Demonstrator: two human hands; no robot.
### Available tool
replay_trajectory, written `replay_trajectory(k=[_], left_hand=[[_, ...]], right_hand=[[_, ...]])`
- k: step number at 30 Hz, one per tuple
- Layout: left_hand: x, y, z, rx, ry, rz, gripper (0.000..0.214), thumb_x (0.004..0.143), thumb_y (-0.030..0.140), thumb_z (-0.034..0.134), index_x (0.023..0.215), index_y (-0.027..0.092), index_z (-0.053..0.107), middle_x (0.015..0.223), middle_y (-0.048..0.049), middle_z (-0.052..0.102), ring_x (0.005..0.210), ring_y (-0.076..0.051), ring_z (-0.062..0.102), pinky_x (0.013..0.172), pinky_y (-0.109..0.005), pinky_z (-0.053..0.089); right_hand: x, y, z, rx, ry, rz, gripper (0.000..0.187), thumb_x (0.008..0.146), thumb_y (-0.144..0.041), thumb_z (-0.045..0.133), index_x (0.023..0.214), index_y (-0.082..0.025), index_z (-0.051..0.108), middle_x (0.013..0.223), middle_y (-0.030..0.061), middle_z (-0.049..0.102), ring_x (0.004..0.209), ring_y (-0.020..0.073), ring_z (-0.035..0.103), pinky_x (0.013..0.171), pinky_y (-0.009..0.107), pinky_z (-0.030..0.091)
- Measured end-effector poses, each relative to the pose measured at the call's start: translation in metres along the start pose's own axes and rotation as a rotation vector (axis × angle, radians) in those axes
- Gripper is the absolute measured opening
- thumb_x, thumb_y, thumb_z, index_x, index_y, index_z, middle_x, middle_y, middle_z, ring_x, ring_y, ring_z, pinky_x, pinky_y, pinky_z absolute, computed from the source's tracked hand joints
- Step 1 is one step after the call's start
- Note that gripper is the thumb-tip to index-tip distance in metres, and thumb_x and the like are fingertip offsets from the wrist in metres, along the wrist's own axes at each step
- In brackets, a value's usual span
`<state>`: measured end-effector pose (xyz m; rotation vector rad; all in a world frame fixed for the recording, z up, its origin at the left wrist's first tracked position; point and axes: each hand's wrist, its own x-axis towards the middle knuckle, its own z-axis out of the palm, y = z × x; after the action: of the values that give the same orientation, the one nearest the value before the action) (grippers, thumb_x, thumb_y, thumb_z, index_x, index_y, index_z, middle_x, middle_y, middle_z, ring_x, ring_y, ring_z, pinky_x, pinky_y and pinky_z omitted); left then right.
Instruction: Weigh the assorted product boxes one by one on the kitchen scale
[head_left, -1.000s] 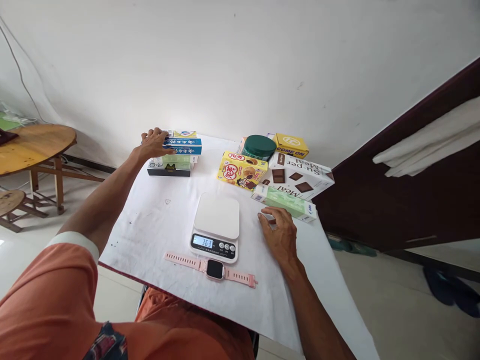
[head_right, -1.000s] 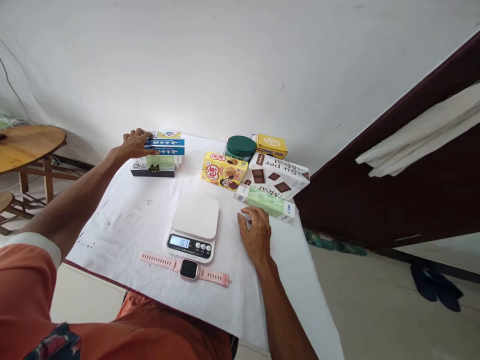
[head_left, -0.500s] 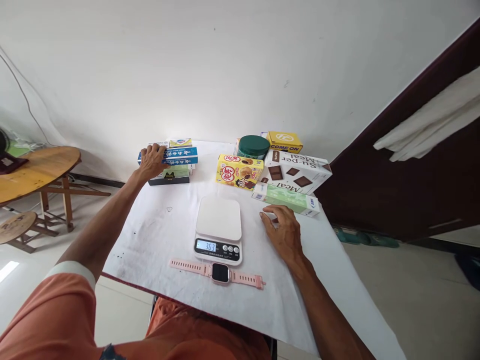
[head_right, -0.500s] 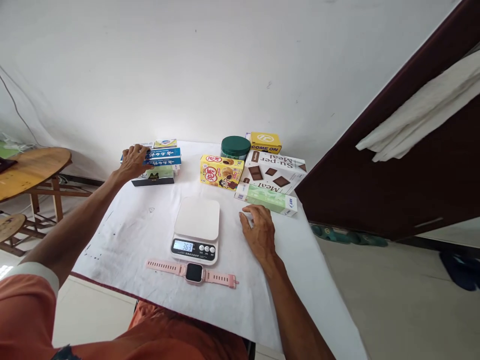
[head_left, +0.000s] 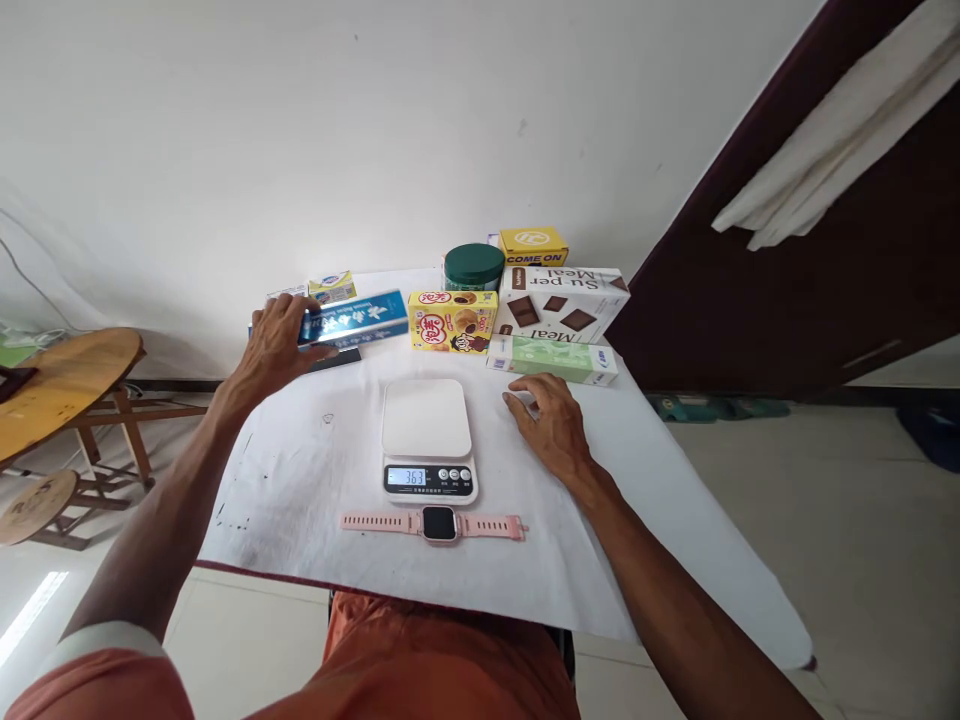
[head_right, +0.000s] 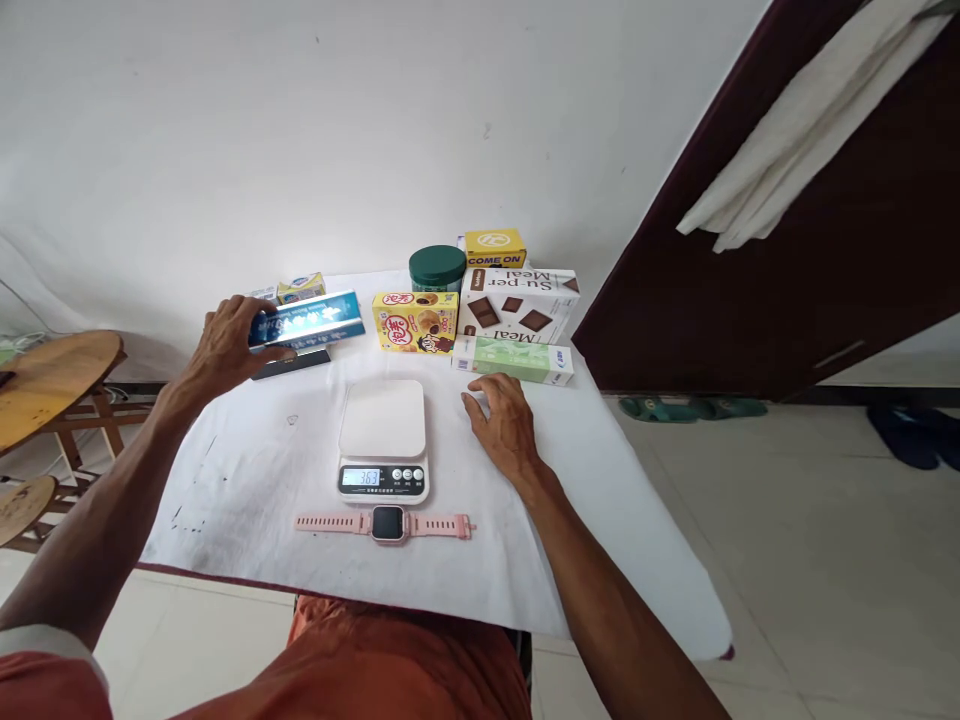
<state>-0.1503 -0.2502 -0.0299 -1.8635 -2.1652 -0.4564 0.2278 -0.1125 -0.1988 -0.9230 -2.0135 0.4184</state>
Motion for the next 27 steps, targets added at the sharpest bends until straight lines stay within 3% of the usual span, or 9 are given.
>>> replay_trajectory(k=[3,8,12,16,19,22,24,27], left_hand=[[-0.019,0.037,0.000,-0.053,-0.080,0.125,0.050,0.086,0.044,0.083,0.124,0.025,0.057,0.125,-0.0108,0.065,0.119,-0.035,0.058,0.101,-0.048,0.043],[-0.048,0.080,0.026,-0.154,-0.239,0.225,0.044,0.087,0.045,0.082,0.118,0.025,0.059,0.115,-0.0096,0.068,0.107,-0.032,0.063,0.095,-0.048,0.046],[-0.056,0.092,0.043,-0.208,-0.343,0.239,0.043,0.088,0.043,0.082,0.118,0.025,0.058,0.117,-0.0100,0.070,0.108,-0.032,0.064,0.094,-0.049,0.047],[-0.056,0.090,0.045,-0.220,-0.357,0.240,0.048,0.088,0.048,0.082,0.123,0.024,0.060,0.120,-0.0114,0.070,0.112,-0.034,0.064,0.097,-0.051,0.047],[-0.056,0.082,0.042,-0.300,-0.245,0.229,0.060,0.088,0.060,0.078,0.132,0.024,0.060,0.131,-0.0140,0.067,0.122,-0.035,0.062,0.105,-0.052,0.047],[-0.063,0.067,0.045,-0.446,-0.037,0.102,0.054,0.100,0.067,0.056,0.131,0.023,0.064,0.130,-0.0127,0.067,0.120,-0.031,0.063,0.103,-0.048,0.051],[-0.071,0.053,0.054,-0.511,0.113,0.001,0.051,0.108,0.063,0.040,0.122,0.022,0.067,0.120,-0.0108,0.070,0.114,-0.028,0.065,0.100,-0.045,0.053],[-0.084,0.035,0.075,-0.579,0.278,-0.108,0.056,0.110,0.062,0.031,0.115,0.021,0.069,0.113,-0.0104,0.072,0.108,-0.026,0.067,0.096,-0.043,0.054]], right_hand=[[0.001,-0.001,-0.001,0.007,0.009,0.000,0.015,0.096,-0.035,0.059,0.096,-0.024,0.069,0.102,0.0110,0.072,0.101,0.0311,0.064,0.088,0.050,0.058],[0.001,-0.003,-0.003,0.012,0.046,0.003,0.018,0.100,-0.035,0.055,0.099,-0.024,0.069,0.103,0.0113,0.072,0.102,0.0308,0.064,0.088,0.049,0.058],[0.002,-0.004,-0.004,0.005,0.057,0.000,0.016,0.099,-0.036,0.057,0.098,-0.024,0.068,0.104,0.0115,0.072,0.102,0.0306,0.064,0.085,0.047,0.058],[0.002,-0.004,-0.003,0.007,0.044,0.014,0.017,0.099,-0.036,0.057,0.098,-0.024,0.068,0.104,0.0117,0.072,0.103,0.0311,0.064,0.085,0.047,0.058],[0.005,-0.008,-0.008,0.021,0.043,0.032,0.018,0.099,-0.037,0.056,0.098,-0.023,0.069,0.104,0.0123,0.072,0.103,0.0310,0.064,0.079,0.046,0.058],[0.012,-0.024,-0.021,0.034,0.038,0.021,0.019,0.100,-0.039,0.059,0.101,-0.023,0.070,0.107,0.0119,0.072,0.105,0.0302,0.064,0.075,0.043,0.058],[0.018,-0.045,-0.030,0.041,-0.004,-0.024,0.020,0.099,-0.041,0.065,0.106,-0.023,0.070,0.111,0.0108,0.072,0.110,0.0302,0.064,0.081,0.045,0.059],[0.026,-0.087,-0.031,0.025,-0.154,-0.162,0.030,0.093,-0.038,0.076,0.119,-0.025,0.069,0.124,0.0088,0.071,0.121,0.0300,0.062,0.103,0.052,0.054]])
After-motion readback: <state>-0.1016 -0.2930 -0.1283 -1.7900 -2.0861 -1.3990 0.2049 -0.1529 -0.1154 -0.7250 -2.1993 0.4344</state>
